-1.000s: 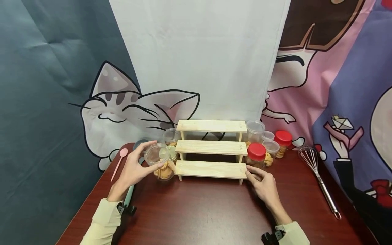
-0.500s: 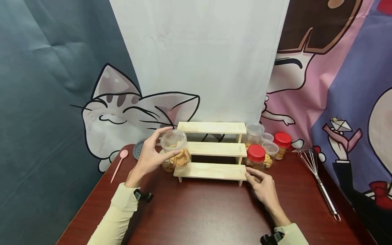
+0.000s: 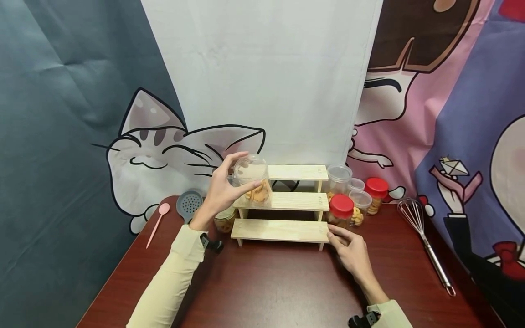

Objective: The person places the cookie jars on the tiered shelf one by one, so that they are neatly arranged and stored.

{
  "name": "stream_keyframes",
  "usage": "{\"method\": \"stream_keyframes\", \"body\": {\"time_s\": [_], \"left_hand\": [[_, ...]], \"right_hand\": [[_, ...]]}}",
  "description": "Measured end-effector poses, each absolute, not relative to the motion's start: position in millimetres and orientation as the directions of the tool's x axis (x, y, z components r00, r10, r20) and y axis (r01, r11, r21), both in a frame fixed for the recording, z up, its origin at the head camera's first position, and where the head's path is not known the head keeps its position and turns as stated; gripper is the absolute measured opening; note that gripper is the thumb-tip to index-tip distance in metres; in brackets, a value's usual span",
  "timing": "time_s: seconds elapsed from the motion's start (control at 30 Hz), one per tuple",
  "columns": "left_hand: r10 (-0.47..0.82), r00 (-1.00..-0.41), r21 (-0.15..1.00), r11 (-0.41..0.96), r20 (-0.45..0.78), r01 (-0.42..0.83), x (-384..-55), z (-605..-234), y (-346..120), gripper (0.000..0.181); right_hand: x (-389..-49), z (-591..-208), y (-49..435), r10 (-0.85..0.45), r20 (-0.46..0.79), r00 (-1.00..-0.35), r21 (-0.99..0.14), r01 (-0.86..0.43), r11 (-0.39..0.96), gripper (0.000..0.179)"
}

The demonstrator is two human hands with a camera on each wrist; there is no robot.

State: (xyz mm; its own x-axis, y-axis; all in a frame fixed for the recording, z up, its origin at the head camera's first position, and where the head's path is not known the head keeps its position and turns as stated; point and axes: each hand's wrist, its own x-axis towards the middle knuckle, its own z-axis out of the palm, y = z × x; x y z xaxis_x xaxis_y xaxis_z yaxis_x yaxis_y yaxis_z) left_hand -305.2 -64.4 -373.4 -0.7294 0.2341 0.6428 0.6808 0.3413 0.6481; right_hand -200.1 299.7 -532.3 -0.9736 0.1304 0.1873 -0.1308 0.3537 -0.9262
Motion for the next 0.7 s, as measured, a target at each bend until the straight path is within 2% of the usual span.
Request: {"method": "stream_keyframes", "body": {"time_s": [0.37,0.7], "left_hand": [[0.147,-0.720,0.670,0.281,0.678,0.688,-336.7,-362.5,-25.9,0.091],[0.127,-0.722,0.692,0.218,0.680,0.689,-351.0,-359.0,1.8,0.093]], "right_hand": [[-199.8,-534.7,300.3,0.131,0.184,-0.974,-0.932,-0.130,0.338,0.040],[-200.7,-536.1,300.5,0.131,0.185,-0.974,-0.935,-0.133,0.329,0.040]]}}
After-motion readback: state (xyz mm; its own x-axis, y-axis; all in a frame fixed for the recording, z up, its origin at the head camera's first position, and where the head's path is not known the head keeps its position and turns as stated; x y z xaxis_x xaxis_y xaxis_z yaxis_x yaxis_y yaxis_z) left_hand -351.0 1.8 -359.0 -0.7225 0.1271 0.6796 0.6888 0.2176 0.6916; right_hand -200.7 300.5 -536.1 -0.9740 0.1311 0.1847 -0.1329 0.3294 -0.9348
